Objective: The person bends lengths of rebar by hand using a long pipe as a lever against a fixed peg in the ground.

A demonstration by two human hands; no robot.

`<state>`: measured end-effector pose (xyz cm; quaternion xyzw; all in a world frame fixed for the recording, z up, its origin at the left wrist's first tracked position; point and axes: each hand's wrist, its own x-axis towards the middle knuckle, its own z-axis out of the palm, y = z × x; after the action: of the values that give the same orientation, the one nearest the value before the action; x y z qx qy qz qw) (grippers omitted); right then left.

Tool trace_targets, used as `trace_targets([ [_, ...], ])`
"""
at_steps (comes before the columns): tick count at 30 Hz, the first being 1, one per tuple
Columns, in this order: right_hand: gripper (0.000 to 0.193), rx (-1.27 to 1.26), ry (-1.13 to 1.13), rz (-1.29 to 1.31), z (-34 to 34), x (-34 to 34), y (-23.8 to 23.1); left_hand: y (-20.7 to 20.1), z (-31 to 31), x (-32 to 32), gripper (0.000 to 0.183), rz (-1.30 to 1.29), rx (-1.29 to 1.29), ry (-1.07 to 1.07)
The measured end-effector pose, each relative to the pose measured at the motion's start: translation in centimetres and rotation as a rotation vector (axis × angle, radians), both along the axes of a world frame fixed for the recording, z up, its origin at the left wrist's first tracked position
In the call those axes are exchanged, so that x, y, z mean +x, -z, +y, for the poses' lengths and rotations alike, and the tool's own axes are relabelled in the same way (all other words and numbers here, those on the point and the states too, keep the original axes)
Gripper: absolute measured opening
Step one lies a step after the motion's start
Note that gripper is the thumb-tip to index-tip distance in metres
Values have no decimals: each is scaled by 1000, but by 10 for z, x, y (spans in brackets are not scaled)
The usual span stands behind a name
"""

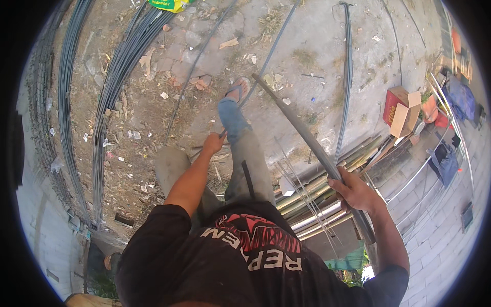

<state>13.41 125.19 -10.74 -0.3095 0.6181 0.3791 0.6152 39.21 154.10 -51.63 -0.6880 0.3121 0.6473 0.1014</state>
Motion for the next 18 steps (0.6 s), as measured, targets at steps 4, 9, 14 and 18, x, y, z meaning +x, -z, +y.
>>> trace_targets([
  [4,39,-54,254,33,33,42,-1,-1,-6,19,64,-4,24,-16],
  [9,36,-234,227,76,85,98,12,19,-4,53,66,39,-21,-35],
  [14,37,-149,368,132,45,181,13,40,0,116,71,4,-150,-33],
  [18,42,-338,-260,-1,48,197,-11,13,2,161,55,26,-291,-294],
])
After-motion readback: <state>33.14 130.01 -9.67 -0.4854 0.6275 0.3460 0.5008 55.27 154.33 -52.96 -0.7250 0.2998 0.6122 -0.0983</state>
